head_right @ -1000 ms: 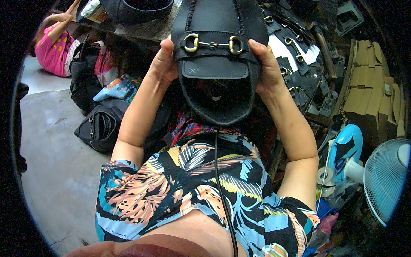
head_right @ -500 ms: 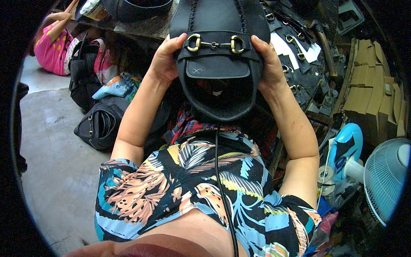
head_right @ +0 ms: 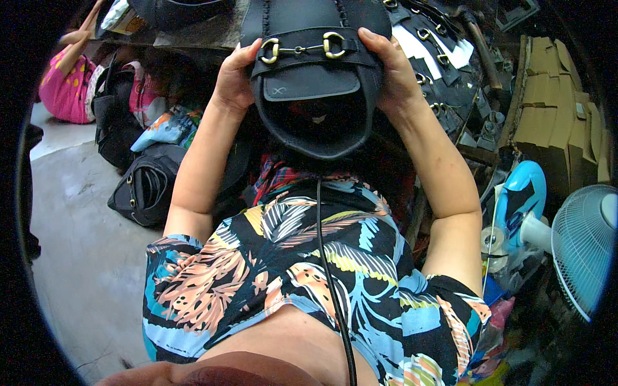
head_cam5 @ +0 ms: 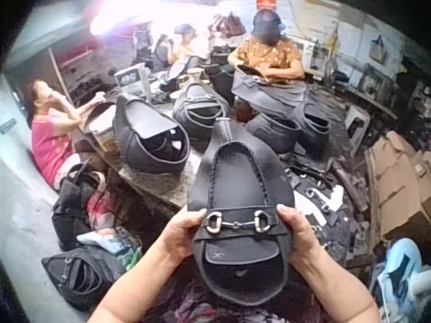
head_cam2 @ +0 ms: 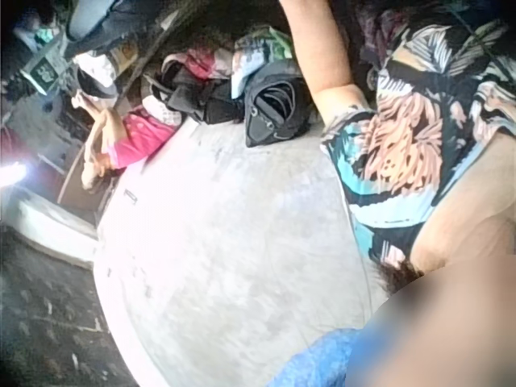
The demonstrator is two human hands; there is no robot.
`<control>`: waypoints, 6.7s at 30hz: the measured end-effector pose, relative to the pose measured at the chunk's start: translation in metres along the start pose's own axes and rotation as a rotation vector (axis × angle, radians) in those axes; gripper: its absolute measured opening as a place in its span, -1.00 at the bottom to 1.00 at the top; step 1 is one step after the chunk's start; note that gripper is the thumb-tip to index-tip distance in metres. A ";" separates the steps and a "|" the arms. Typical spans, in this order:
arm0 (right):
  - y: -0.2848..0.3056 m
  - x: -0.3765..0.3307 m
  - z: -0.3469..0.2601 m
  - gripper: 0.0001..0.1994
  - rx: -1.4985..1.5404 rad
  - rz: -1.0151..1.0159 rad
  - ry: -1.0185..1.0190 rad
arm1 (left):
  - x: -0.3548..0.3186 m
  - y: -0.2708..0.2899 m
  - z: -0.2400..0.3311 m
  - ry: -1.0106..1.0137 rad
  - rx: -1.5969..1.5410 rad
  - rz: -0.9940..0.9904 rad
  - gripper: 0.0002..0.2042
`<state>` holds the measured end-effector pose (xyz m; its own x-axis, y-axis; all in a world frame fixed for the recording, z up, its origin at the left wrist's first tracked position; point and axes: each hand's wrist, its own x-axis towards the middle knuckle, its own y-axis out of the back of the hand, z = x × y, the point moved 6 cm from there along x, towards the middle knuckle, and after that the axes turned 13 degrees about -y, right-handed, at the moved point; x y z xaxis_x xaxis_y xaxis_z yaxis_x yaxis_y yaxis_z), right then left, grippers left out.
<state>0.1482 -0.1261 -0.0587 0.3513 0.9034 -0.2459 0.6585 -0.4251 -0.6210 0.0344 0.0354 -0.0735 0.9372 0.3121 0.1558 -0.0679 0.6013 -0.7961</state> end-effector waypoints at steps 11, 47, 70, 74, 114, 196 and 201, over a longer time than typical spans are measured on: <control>0.004 -0.002 -0.007 -0.66 -0.066 0.016 0.033 | 0.000 0.000 0.001 0.040 0.165 -0.012 -0.52; 0.031 0.008 -0.037 -0.54 -0.049 0.250 0.274 | 0.023 0.019 0.009 -0.098 0.067 0.247 -0.64; 0.009 -0.007 -0.044 -0.37 -0.052 -0.008 0.429 | 0.020 0.029 0.010 -0.082 -0.011 0.183 -0.71; 0.007 -0.009 -0.043 -0.36 -0.063 -0.008 0.430 | 0.020 0.030 0.011 -0.086 -0.019 0.170 -0.71; -0.098 0.009 -0.106 -0.71 -1.413 0.158 0.831 | 0.001 -0.019 0.080 -0.488 1.763 0.143 -0.69; -0.174 0.054 -0.133 -0.59 -2.042 0.266 1.331 | -0.032 0.024 0.116 -0.581 1.151 0.430 -0.82; -0.206 0.155 -0.071 -0.33 -2.281 -0.197 0.942 | -0.023 0.020 0.097 -0.493 0.936 0.418 -0.80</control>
<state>0.1140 0.0972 0.0842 -0.1192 0.9409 0.3171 -0.1357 -0.3318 0.9335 -0.0219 0.1109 -0.0362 0.5583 0.7482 0.3584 -0.7664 0.6306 -0.1226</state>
